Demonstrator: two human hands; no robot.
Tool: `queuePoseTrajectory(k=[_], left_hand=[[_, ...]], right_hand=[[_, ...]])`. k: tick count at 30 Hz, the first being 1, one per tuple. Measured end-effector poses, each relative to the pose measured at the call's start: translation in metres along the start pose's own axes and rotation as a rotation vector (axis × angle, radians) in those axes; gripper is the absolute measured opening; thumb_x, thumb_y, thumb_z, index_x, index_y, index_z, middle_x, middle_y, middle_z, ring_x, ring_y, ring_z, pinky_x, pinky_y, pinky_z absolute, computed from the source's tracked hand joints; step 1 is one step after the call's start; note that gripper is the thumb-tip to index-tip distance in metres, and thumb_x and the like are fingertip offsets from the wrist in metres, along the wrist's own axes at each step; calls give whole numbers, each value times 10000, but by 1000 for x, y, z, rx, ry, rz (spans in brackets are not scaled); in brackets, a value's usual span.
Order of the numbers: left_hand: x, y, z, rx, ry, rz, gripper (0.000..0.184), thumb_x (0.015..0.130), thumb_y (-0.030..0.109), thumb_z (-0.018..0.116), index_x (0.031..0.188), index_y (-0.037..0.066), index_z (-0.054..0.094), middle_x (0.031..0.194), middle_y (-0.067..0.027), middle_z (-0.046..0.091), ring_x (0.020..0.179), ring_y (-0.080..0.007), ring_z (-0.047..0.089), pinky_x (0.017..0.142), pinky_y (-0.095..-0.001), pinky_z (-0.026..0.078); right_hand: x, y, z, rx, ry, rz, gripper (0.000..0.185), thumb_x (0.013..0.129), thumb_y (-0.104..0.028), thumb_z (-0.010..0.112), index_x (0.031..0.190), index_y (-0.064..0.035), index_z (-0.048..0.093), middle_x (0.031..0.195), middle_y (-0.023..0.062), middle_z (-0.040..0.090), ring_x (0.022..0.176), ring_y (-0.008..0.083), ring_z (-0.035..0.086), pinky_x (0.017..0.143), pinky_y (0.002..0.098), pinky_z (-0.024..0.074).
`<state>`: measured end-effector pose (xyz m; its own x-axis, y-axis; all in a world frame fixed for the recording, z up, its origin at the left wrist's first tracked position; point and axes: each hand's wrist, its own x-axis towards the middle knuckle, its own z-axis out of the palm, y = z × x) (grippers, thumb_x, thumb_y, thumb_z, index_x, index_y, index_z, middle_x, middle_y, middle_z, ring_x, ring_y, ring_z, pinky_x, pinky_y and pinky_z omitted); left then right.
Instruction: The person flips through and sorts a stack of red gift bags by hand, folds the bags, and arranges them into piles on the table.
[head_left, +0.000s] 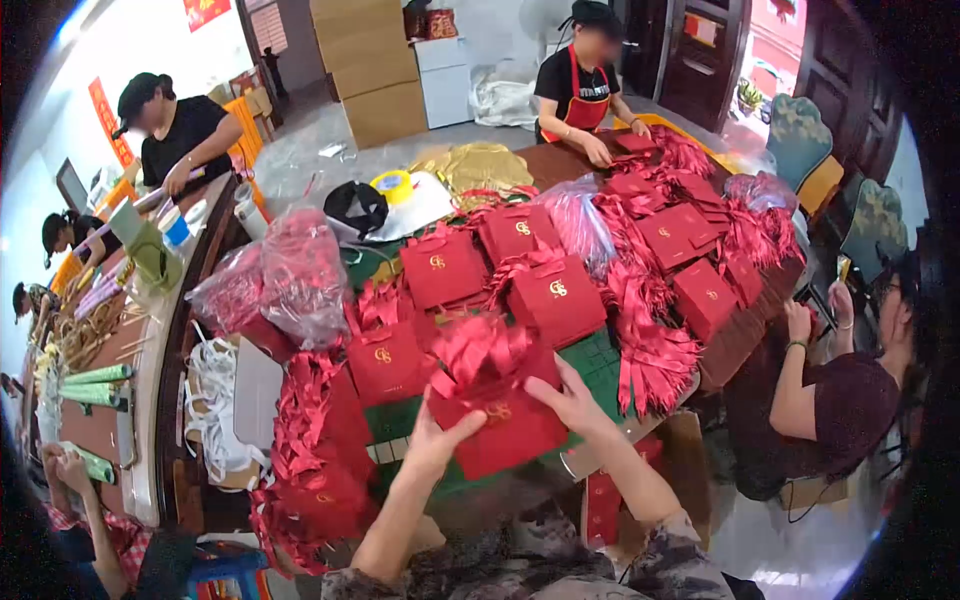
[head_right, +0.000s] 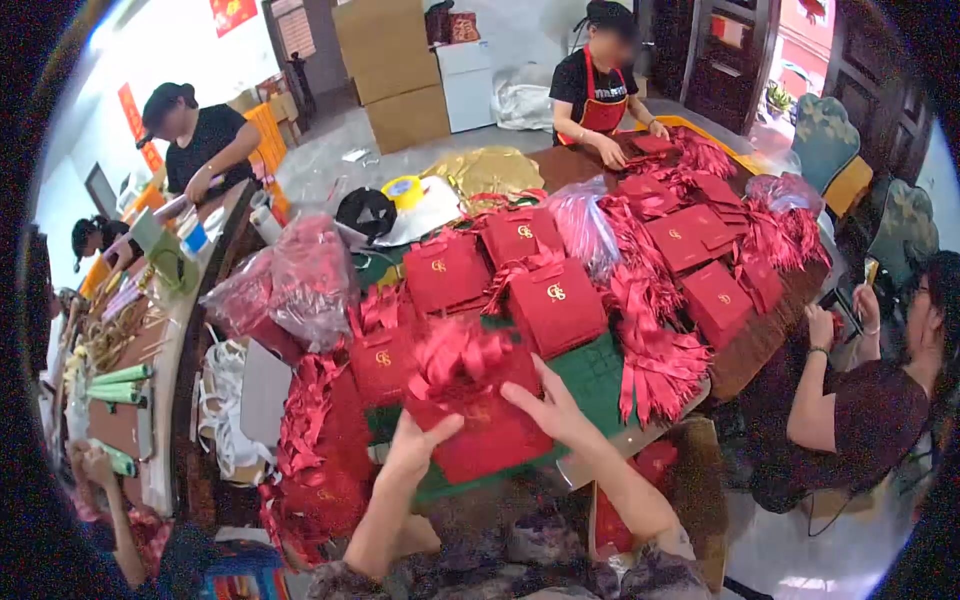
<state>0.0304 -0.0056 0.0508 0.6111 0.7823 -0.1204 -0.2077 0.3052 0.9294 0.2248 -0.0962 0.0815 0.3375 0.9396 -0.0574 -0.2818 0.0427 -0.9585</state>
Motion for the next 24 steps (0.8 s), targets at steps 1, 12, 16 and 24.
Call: queuePoseTrajectory(k=[1,12,16,24], left_hand=[[10,11,0,-46,-37,-20,682,797,39,764,1362,41,381,1264,-111,573,1144,-222,566,1009,-389,449],[52,-75,-40,-238,87,-401,559,825,244,770,1291,37,539,1259,-92,604,1112,-219,600,957,-375,480],[52,-89,-34,-16,239,-304,527,837,279,760,1257,27,565,1206,-96,633,1082,-208,613,947,-362,480],[27,-83,-1,13,202,-260,494,857,244,743,1256,24,552,1202,-80,634,1062,-179,617,928,-337,489]], right_hand=[[9,-7,1,8,-39,25,728,887,-239,704,1448,24,320,1314,110,543,1194,176,511,1007,315,425],[67,100,-35,-28,-86,398,491,890,-328,693,1273,-49,569,1120,63,662,981,150,627,879,305,500],[65,102,-39,-85,-29,395,482,884,-357,694,1239,-45,601,1100,64,670,954,149,633,853,301,505],[35,90,-55,-388,30,354,536,842,-470,694,1138,-24,670,1019,86,696,891,177,648,819,315,500]])
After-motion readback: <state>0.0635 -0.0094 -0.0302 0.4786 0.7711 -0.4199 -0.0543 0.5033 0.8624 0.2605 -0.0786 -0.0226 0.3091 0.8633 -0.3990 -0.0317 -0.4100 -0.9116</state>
